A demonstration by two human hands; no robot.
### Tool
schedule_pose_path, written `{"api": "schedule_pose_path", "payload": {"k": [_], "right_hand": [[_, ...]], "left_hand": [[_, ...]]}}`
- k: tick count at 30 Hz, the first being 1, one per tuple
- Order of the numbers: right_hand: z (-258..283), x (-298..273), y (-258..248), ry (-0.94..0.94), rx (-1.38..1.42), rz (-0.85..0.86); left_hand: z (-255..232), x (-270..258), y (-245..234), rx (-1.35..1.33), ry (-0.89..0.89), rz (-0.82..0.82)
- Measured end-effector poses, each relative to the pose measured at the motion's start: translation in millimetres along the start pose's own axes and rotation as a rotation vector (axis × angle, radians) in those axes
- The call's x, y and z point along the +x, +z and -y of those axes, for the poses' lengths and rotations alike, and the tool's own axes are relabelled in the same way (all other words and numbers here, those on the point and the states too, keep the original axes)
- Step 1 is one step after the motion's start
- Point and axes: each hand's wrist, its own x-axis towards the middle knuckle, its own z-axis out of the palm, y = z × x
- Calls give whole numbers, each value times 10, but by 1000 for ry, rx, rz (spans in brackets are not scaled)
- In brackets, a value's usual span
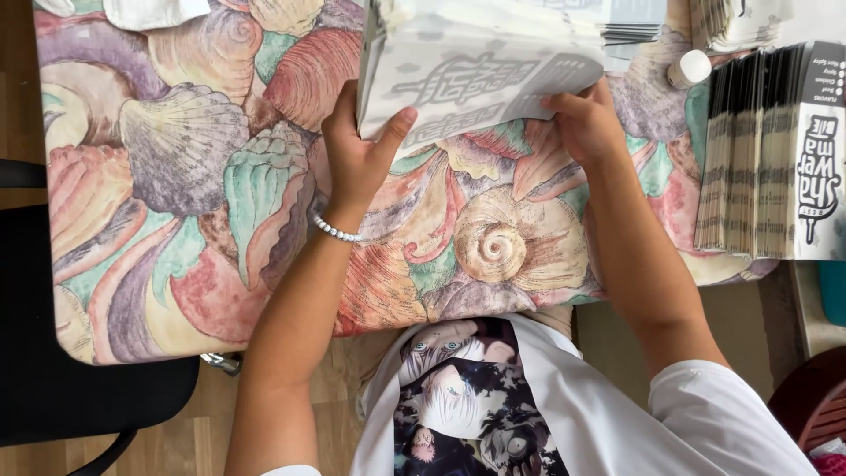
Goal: Sorting and stacking printed sticker sheets on a table
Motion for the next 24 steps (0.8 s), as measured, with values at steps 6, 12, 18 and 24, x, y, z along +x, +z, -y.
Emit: {"api": "schedule_pose_path", "payload": {"k": [6,12,18,24], "right_hand": [[441,-157,59,-144,-306,164],[967,-507,677,-751,-1078,114],[998,-529,992,-841,-1414,336],[1141,-515,1138,-682,-1495,349]], "left_hand": [[11,52,-47,-74,12,173],[-110,41,-61,-101,23,143],[-77,42,-21,-126,-19,113],[-33,59,-3,-51,-51,91]]}}
